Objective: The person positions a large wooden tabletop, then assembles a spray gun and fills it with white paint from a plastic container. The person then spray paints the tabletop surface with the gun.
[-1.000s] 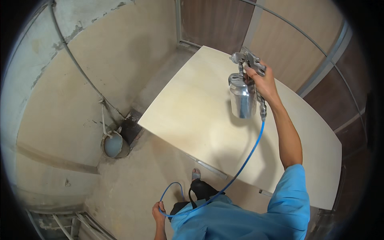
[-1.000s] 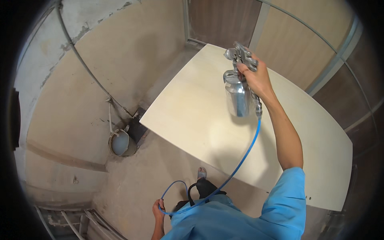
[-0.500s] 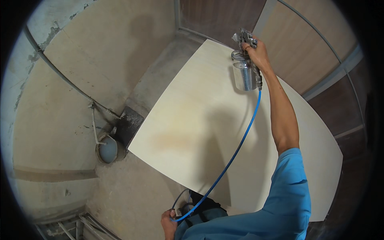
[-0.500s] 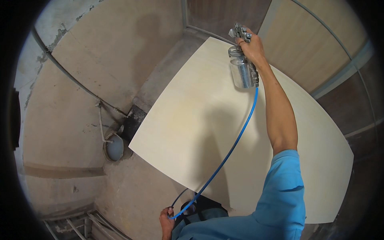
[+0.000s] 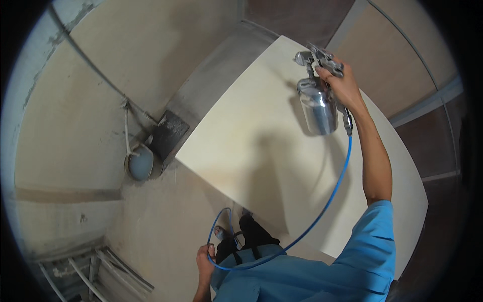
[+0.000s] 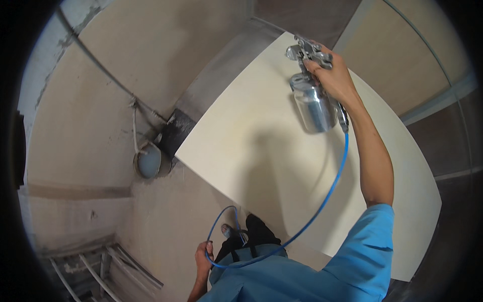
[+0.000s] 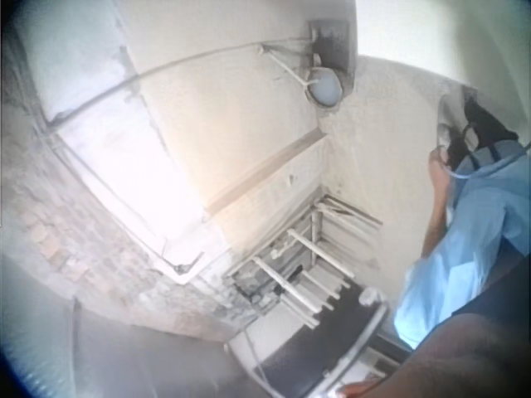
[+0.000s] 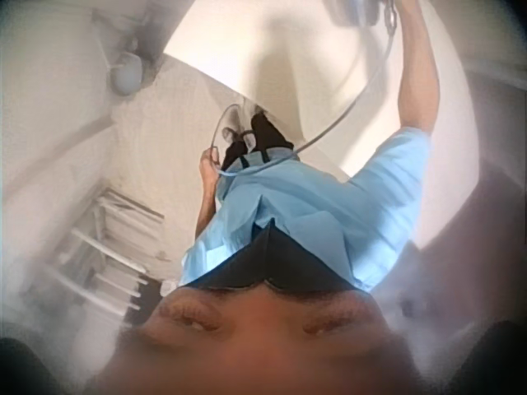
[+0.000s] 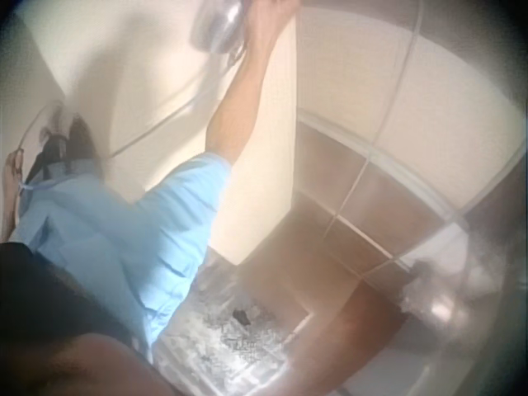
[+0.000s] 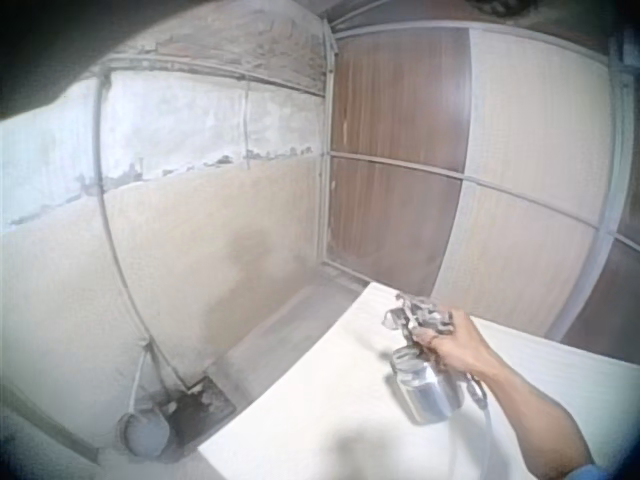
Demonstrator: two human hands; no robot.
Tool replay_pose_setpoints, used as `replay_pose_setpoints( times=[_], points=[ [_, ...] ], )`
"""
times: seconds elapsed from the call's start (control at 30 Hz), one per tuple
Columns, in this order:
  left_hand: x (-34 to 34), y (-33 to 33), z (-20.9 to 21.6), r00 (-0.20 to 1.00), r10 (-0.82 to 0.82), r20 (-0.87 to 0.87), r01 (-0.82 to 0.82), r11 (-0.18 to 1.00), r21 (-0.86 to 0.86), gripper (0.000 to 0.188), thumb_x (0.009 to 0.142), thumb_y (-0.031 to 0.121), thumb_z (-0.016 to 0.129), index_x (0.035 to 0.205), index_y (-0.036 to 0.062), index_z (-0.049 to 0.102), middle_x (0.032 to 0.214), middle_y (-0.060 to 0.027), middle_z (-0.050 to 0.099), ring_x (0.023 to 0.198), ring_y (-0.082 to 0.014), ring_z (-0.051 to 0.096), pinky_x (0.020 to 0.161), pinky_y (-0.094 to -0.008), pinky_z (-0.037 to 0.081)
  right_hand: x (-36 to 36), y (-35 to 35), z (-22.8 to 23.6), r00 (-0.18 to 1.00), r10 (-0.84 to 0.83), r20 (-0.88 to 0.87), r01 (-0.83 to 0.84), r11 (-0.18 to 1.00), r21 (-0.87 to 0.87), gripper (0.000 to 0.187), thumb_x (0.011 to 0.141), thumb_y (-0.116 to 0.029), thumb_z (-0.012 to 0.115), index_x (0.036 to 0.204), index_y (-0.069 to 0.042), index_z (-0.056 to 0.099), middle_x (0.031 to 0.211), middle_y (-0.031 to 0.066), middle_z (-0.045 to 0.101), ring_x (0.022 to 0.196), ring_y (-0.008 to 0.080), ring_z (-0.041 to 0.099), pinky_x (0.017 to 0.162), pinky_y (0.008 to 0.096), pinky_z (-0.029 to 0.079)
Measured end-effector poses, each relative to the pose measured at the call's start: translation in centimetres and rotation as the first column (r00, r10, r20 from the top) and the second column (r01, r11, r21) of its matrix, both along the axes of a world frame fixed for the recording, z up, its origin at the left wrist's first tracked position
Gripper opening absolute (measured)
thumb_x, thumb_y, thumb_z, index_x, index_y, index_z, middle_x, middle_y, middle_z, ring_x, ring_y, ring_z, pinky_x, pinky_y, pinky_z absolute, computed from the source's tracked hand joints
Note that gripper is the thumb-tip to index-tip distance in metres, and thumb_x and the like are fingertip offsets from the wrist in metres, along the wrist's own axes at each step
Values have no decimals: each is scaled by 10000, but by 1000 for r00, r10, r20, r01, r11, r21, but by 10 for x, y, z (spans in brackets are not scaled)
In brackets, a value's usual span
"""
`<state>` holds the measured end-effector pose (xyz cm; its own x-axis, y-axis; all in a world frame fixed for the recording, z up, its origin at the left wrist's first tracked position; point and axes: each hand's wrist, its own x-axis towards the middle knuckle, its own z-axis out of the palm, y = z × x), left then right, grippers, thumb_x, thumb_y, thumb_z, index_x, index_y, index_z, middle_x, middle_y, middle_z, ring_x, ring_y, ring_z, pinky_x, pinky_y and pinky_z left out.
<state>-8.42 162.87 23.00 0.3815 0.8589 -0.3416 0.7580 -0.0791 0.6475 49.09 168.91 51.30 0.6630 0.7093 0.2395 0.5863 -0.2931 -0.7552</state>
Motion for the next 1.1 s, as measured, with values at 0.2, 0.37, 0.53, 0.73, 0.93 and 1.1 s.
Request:
replay_pose_setpoints(
  times=[0.2, 0.37, 0.53, 0.73, 0.93, 1.1],
  points=[
    [-55, 7, -19, 999, -34, -3, 34, 997, 72, 295, 986, 288, 547, 965, 23, 674, 873, -227, 668, 848, -415, 641, 758, -477, 511, -114, -32, 8, 935, 138, -328, -162, 986, -45, 222, 885, -160, 695, 993, 13, 607, 709, 8, 566, 617, 96, 537, 558, 273, 462],
    [-84, 6, -23, 998, 33, -56, -28, 996, 81, 295, 988, 298, 543, 965, 36, 676, 879, -226, 672, 853, -419, 642, 764, -482, 512, -182, -46, 6, 818, 310, -485, -351, 936, 8, 519, 898, -154, 694, 1372, -15, 536, 723, 15, 589, 594, 84, 517, 568, 251, 455],
    [-88, 7, -26, 998, 53, -20, -51, 996, 76, 323, 994, 318, 529, 983, 33, 678, 867, -224, 672, 854, -414, 646, 771, -484, 511, -195, -41, 8, 798, 365, -479, -401, 916, 31, 508, 897, -165, 700, 1356, -11, 548, 707, 20, 584, 587, 85, 521, 557, 255, 449],
    [-78, 2, -12, 998, 56, -3, -56, 998, 38, 320, 983, 309, 545, 982, 18, 679, 895, -220, 665, 856, -405, 631, 777, -475, 501, -142, -10, 4, 939, 217, -268, -239, 970, -50, 262, 908, -176, 657, 1099, -4, 608, 678, 2, 549, 604, 97, 535, 551, 271, 450],
    [-14, -10, 25, 999, -2, -45, 2, 1000, -10, 292, 957, 301, 576, 958, 30, 684, 903, -200, 668, 889, -403, 619, 811, -480, 489, -14, 29, -6, 999, 48, 7, -48, 999, -19, 483, 903, -140, 615, 1370, -40, 540, 644, -19, 525, 568, 83, 496, 539, 276, 416],
    [36, -27, 46, 978, -198, -71, 202, 978, 60, 301, 935, 335, 599, 919, 45, 680, 901, -183, 671, 900, -396, 623, 809, -495, 488, 94, 55, -14, 978, -94, 185, 100, 995, -23, 495, 865, -185, 643, 1344, -74, 577, 895, 138, 708, 808, 218, 661, 805, 344, 502]
  ],
)
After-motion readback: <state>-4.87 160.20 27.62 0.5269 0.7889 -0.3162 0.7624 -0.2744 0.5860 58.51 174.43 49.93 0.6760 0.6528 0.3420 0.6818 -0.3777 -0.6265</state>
